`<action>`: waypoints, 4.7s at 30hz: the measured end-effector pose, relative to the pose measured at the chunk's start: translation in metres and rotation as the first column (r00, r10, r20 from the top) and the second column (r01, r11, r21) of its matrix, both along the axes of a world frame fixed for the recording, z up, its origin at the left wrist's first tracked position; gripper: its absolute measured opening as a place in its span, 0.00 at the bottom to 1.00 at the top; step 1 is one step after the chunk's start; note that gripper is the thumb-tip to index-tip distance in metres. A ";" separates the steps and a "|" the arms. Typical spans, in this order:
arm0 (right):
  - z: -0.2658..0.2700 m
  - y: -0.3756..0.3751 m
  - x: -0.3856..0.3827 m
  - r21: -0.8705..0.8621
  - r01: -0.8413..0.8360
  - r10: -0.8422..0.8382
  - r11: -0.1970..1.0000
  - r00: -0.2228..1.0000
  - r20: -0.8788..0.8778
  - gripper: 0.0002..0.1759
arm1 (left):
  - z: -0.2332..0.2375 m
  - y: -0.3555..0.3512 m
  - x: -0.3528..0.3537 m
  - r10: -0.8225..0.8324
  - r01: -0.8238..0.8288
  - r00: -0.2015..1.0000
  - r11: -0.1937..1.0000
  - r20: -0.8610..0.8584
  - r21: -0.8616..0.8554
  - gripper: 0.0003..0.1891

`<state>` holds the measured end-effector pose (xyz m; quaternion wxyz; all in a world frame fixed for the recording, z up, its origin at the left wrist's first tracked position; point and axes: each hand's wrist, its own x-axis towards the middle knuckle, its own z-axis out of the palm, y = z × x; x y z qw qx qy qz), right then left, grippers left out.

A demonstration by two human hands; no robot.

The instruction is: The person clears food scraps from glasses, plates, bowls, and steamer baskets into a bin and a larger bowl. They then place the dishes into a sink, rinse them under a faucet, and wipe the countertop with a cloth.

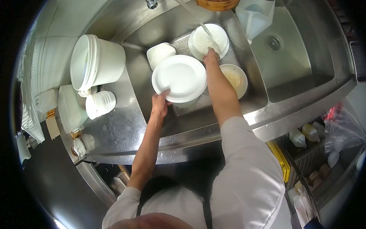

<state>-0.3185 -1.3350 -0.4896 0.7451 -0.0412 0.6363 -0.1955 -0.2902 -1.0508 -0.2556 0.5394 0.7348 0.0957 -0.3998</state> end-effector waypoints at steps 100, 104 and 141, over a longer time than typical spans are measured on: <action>0.276 0.589 0.149 -0.661 -0.535 0.579 -0.526 0.344 -0.739 0.08 | 0.094 0.950 0.442 0.925 -0.888 0.315 0.366 0.211 -0.279 0.30; 0.270 0.619 0.170 -0.480 -0.524 0.176 -0.704 0.526 -0.832 0.07 | 0.100 0.958 0.467 0.923 -0.865 0.377 0.380 0.075 -0.329 0.34; 0.364 0.649 0.179 -0.609 -0.790 0.953 -0.071 0.127 -0.276 0.29 | 0.120 0.748 0.317 -0.084 0.102 0.993 0.956 0.079 -0.275 0.36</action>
